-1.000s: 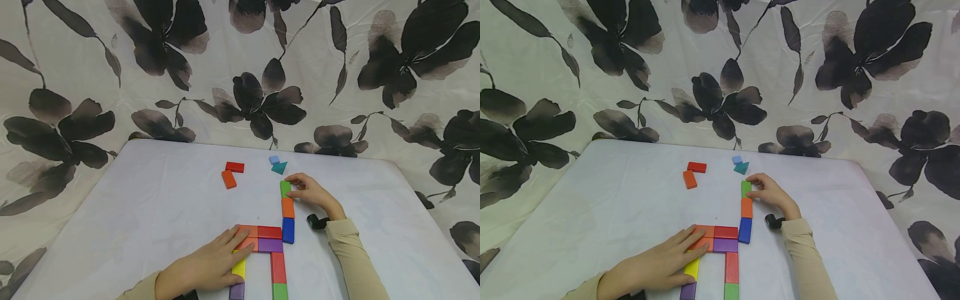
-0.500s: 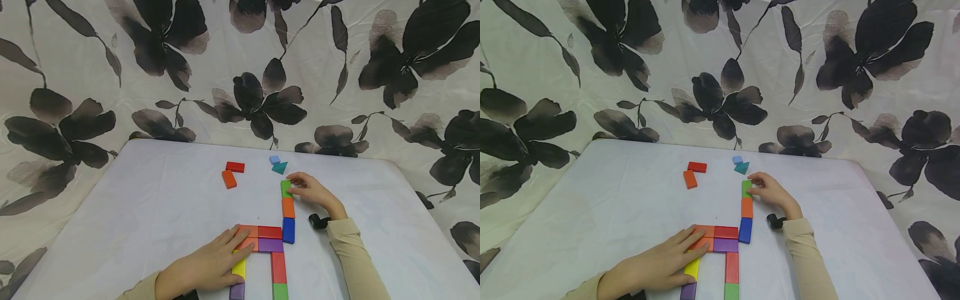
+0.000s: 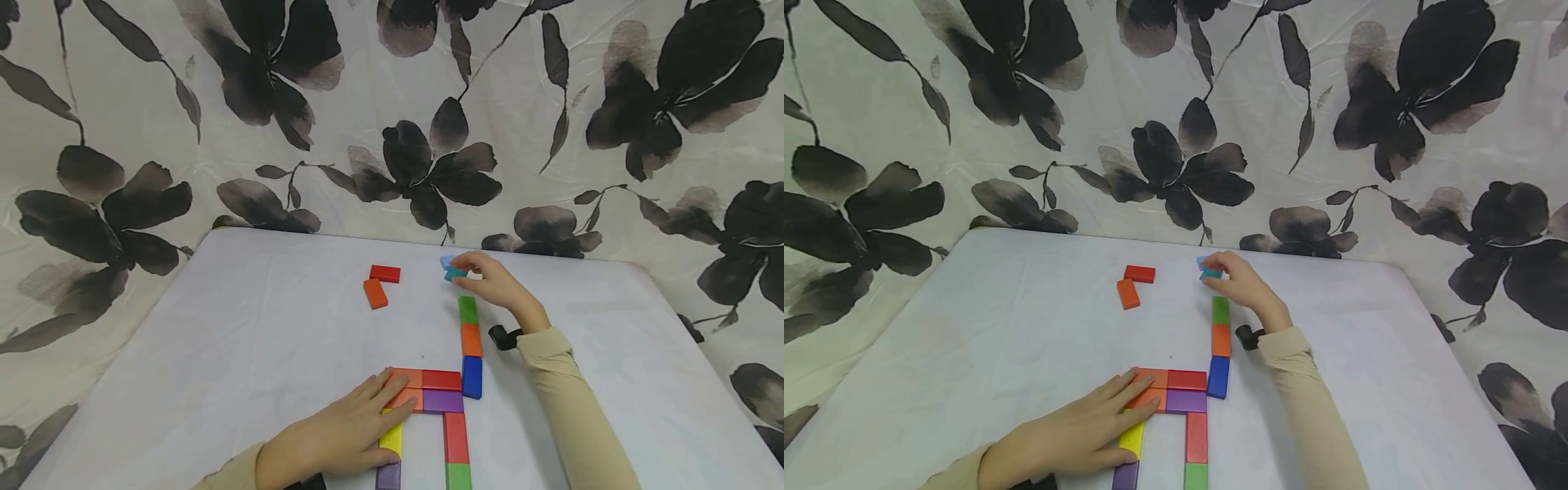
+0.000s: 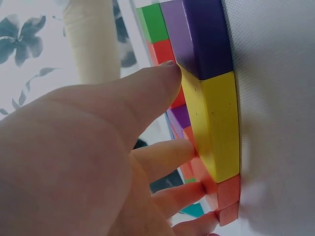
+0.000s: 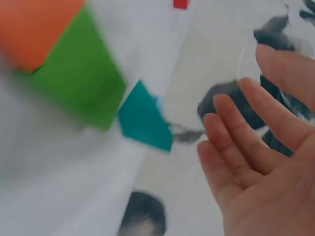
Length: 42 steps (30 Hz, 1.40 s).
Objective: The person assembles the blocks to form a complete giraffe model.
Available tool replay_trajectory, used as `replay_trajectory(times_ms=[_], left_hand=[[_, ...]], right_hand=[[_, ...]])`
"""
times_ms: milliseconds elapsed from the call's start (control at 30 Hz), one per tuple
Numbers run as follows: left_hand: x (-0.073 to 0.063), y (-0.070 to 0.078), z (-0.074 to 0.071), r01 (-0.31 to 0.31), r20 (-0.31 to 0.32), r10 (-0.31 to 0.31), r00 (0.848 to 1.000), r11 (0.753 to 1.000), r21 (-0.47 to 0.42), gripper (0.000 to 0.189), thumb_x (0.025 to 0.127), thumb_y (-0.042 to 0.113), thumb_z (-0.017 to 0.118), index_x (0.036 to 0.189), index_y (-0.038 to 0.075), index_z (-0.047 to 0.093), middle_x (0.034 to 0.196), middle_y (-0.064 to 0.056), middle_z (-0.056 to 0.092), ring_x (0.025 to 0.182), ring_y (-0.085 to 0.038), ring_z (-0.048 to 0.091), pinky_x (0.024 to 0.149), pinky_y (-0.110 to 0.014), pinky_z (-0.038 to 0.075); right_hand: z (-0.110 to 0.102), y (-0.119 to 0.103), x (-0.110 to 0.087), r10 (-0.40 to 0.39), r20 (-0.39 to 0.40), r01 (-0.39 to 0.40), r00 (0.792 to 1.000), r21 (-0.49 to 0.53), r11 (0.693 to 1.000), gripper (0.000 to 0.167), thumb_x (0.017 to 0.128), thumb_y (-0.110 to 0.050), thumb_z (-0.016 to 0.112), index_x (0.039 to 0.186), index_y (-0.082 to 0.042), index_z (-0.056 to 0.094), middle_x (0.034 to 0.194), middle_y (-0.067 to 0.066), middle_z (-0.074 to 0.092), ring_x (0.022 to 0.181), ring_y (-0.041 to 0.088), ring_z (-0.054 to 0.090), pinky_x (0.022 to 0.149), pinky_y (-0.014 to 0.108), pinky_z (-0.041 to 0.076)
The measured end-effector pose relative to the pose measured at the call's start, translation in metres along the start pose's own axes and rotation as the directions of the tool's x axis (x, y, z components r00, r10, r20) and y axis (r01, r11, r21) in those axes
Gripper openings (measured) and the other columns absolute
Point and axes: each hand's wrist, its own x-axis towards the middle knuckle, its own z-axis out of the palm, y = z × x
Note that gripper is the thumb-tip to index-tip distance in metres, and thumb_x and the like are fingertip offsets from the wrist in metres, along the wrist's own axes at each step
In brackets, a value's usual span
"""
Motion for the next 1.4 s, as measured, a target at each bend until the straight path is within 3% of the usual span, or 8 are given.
replay_trajectory(times_ms=[133,300,467,667,900,1067,1400], left_hand=[[0.003,0.000,0.000,0.014,0.021,-0.014,1.000,1.000,-0.011,0.069,0.096,0.053,0.057,0.154,0.021,0.038,0.164,-0.010,0.018,0.150,-0.033,0.013,0.117,-0.047,0.023],[0.006,0.000,0.002,0.013,0.022,-0.013,1.000,1.000,-0.005,0.069,0.095,0.053,0.058,0.154,0.022,0.039,0.163,-0.009,0.020,0.150,-0.034,0.015,0.116,-0.048,0.025],[0.005,0.000,0.004,-0.018,0.003,0.018,1.000,1.000,0.025,0.068,0.095,0.051,0.059,0.153,0.020,0.040,0.163,-0.011,0.022,0.149,-0.034,0.017,0.117,-0.046,0.025],[0.003,0.000,0.005,-0.049,-0.038,0.052,0.998,0.997,0.066,0.068,0.096,0.050,0.059,0.153,0.017,0.041,0.162,-0.013,0.023,0.148,-0.036,0.019,0.117,-0.045,0.026],[0.003,-0.001,0.007,-0.073,-0.075,0.081,0.994,0.992,0.104,0.067,0.096,0.050,0.058,0.152,0.015,0.042,0.160,-0.016,0.026,0.147,-0.038,0.022,0.116,-0.046,0.027],[0.003,-0.001,0.006,-0.054,-0.050,0.058,0.997,0.995,0.080,0.068,0.096,0.050,0.058,0.153,0.018,0.040,0.161,-0.013,0.024,0.148,-0.036,0.020,0.116,-0.045,0.026],[0.003,-0.003,0.006,-0.025,-0.014,0.026,1.000,0.998,0.054,0.068,0.096,0.051,0.058,0.154,0.020,0.038,0.163,-0.011,0.021,0.149,-0.035,0.016,0.117,-0.046,0.024]], right_hand=[[0.011,-0.018,0.024,-0.034,0.027,0.036,0.999,-0.069,0.997,0.032,0.093,-0.006,0.065,0.123,0.006,0.062,0.123,0.024,0.061,0.115,0.040,0.055,0.103,0.054,0.041],[0.036,-0.035,0.055,-0.066,0.115,0.086,0.991,-0.180,0.980,0.033,0.093,0.001,0.062,0.126,0.004,0.061,0.126,0.020,0.061,0.119,0.035,0.053,0.106,0.048,0.041],[0.061,-0.047,0.077,-0.075,0.246,0.161,0.966,-0.352,0.922,0.045,0.093,0.008,0.057,0.136,-0.002,0.058,0.141,0.014,0.053,0.132,0.029,0.047,0.111,0.040,0.037],[0.076,-0.057,0.085,-0.033,0.350,0.212,0.936,-0.489,0.846,0.053,0.097,0.005,0.056,0.146,-0.017,0.052,0.155,0.003,0.040,0.140,0.025,0.040,0.112,0.041,0.034],[0.084,-0.058,0.086,-0.093,0.407,0.316,0.909,-0.525,0.790,0.041,0.097,0.004,0.057,0.136,-0.008,0.061,0.142,0.010,0.054,0.134,0.028,0.046,0.110,0.037,0.038],[0.081,-0.054,0.082,-0.100,0.381,0.307,0.919,-0.534,0.788,0.041,0.093,0.007,0.063,0.130,-0.008,0.066,0.135,0.012,0.058,0.126,0.028,0.050,0.105,0.034,0.043],[0.069,-0.047,0.073,0.003,0.367,0.206,0.930,-0.530,0.823,0.048,0.087,0.008,0.068,0.132,-0.008,0.064,0.134,0.014,0.057,0.123,0.030,0.050,0.103,0.037,0.046]])
